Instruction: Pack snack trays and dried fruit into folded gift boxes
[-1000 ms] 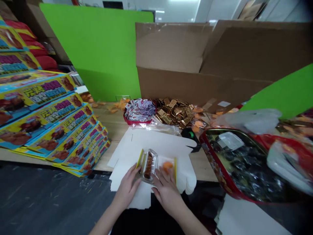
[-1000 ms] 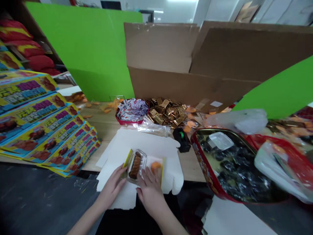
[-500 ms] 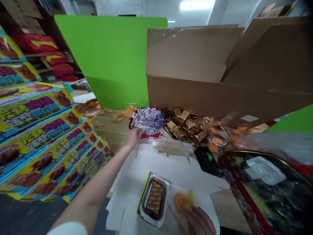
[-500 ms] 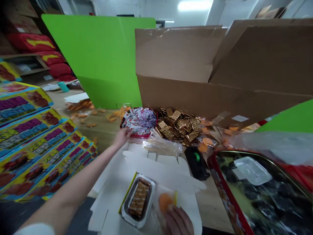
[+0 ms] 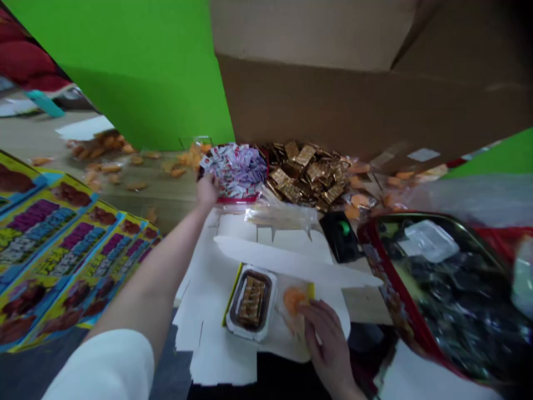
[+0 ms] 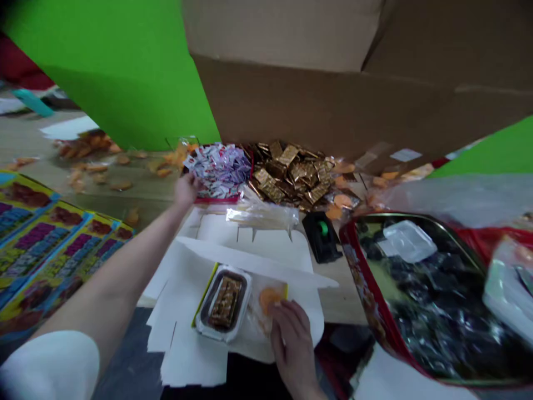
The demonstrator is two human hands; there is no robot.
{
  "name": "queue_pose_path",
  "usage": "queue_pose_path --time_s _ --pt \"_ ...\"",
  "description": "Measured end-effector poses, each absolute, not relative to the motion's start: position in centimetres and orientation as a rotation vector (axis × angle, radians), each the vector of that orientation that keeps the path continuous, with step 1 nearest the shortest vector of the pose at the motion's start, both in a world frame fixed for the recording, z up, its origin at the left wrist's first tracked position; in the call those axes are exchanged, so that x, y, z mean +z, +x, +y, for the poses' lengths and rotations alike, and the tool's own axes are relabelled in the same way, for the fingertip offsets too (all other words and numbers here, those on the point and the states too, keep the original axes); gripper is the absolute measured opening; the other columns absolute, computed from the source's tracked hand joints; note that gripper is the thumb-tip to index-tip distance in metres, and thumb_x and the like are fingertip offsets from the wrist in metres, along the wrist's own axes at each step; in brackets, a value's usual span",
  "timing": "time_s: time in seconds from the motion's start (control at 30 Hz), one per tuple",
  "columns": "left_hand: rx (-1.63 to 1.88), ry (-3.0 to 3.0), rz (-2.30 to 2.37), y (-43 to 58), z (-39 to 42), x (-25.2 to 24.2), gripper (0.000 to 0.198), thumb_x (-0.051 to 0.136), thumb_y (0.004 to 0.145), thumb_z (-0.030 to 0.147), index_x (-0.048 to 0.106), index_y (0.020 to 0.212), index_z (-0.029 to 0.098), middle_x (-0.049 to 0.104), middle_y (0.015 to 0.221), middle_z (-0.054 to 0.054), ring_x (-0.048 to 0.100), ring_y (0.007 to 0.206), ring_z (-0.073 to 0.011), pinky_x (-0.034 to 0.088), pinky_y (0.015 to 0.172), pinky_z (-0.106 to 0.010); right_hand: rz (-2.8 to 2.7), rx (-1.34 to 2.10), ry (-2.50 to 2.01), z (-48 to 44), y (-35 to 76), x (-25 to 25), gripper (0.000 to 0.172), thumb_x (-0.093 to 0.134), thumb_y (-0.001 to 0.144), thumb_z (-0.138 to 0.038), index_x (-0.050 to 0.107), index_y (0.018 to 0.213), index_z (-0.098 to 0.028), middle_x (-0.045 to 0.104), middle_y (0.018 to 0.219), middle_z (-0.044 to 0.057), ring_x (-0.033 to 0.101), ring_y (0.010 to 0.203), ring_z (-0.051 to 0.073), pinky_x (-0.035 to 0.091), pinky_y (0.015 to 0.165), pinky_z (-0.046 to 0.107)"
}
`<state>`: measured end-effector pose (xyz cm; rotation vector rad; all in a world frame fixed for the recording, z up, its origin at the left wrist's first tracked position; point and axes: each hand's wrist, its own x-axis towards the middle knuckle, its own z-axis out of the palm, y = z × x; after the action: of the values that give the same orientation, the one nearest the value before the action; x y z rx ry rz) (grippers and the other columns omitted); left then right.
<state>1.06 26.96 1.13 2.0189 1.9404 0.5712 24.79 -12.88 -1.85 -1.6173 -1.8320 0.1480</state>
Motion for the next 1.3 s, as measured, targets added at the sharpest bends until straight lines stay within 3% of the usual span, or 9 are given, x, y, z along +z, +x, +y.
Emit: queue_pose_path --time_s 0.23,0.4,0.53,0.63,0.83,1.0,1.1,1.23,1.3 --pt "0.758 1.96 1.986 -1.3 24.4 2.3 0.05 0.038 0.087 0.017 0.042 0.138 0.014 0.063 0.118 -0.012 0.062 0.102 -0.023 0.046 0.084 -0.031 -1.787 0.165 -1.604 -14.4 24.3 -1.4 0.024 0.05 0.09 -0.02 0.062 0.11 -0.024 0.07 0.102 0.005 0.062 0.102 0.022 0.055 0.082 0.039" --pt "0.62 2.008 1.806 1.5 26.0 1.4 0.021 0.057 0.081 0.023 0.069 0.096 0.015 0.069 0.1 -0.009 0.062 0.098 -0.0207 0.045 0.091 -0.034 -1.853 0.091 -1.519 -14.6 24.3 -1.7 0.027 0.052 0.086 -0.017 0.062 0.111 -0.023 0.071 0.099 0.004 0.064 0.098 0.022 0.056 0.079 0.037" --pt "0.591 1.856 1.814 4.0 27.2 0.5 0.016 0.071 0.07 0.027 0.063 0.07 0.013 0.068 0.084 -0.008 0.062 0.093 -0.023 0.045 0.088 -0.041 -1.806 0.12 -1.559 -14.4 24.6 -0.9 0.028 0.052 0.086 -0.014 0.063 0.11 -0.023 0.07 0.099 0.005 0.064 0.098 0.022 0.055 0.082 0.038" --pt "0.728 1.707 1.825 4.2 27.4 0.4 0.016 0.066 0.07 0.025 0.056 0.062 0.015 0.066 0.081 -0.009 0.06 0.098 -0.0261 0.045 0.086 -0.036 -1.75 0.141 -1.596 -14.3 24.9 -0.4 0.031 0.05 0.086 -0.01 0.061 0.113 -0.023 0.069 0.1 0.005 0.062 0.101 0.022 0.051 0.089 0.043" --pt "1.136 1.267 1.746 2.4 25.8 1.8 0.012 0.04 0.085 0.019 0.05 0.08 0.014 0.059 0.078 -0.003 0.06 0.078 -0.0126 0.046 0.069 -0.023 -1.708 0.198 -1.608 -14.2 25.1 0.0 0.034 0.05 0.086 -0.009 0.061 0.115 -0.024 0.069 0.101 0.005 0.059 0.102 0.022 0.049 0.09 0.044" --pt "1.253 0.952 1.529 2.1 23.5 4.1 0.009 0.053 0.08 0.01 0.047 0.076 0.015 0.055 0.067 0.0 0.057 0.059 -0.0084 0.049 0.059 -0.021 -1.703 0.23 -1.625 -14.7 24.1 1.0 0.029 0.049 0.087 -0.012 0.064 0.109 -0.023 0.069 0.098 0.005 0.059 0.1 0.023 0.05 0.086 0.043" --pt "1.372 0.849 1.434 1.9 21.5 6.5 0.006 0.047 0.083 0.008 0.05 0.083 0.013 0.054 0.069 -0.001 0.055 0.057 -0.0075 0.047 0.055 -0.019 -1.684 0.271 -1.608 -15.7 23.8 1.8 0.028 0.048 0.088 -0.013 0.064 0.108 -0.023 0.069 0.098 0.005 0.06 0.098 0.023 0.05 0.087 0.042" --pt "1.622 0.85 1.304 0.7 12.4 9.1 0.03 0.038 0.088 0.009 0.05 0.114 0.018 0.051 0.081 0.002 0.044 0.053 -0.002 0.04 0.049 -0.012 -1.45 0.48 -1.609 -17.2 23.2 3.4 0.025 0.047 0.09 -0.018 0.064 0.107 -0.023 0.067 0.098 0.006 0.061 0.094 0.019 0.051 0.083 0.035" --pt "1.618 1.002 1.089 0.2 4.6 8.8 0.044 0.047 0.084 0.014 0.046 0.128 0.022 0.054 0.091 0.0 0.045 0.054 -0.0036 0.039 0.047 -0.014 -1.332 0.718 -1.579 -17.6 22.1 4.2 0.034 0.052 0.089 -0.022 0.057 0.123 -0.024 0.064 0.111 0.008 0.06 0.099 0.019 0.052 0.08 0.032"
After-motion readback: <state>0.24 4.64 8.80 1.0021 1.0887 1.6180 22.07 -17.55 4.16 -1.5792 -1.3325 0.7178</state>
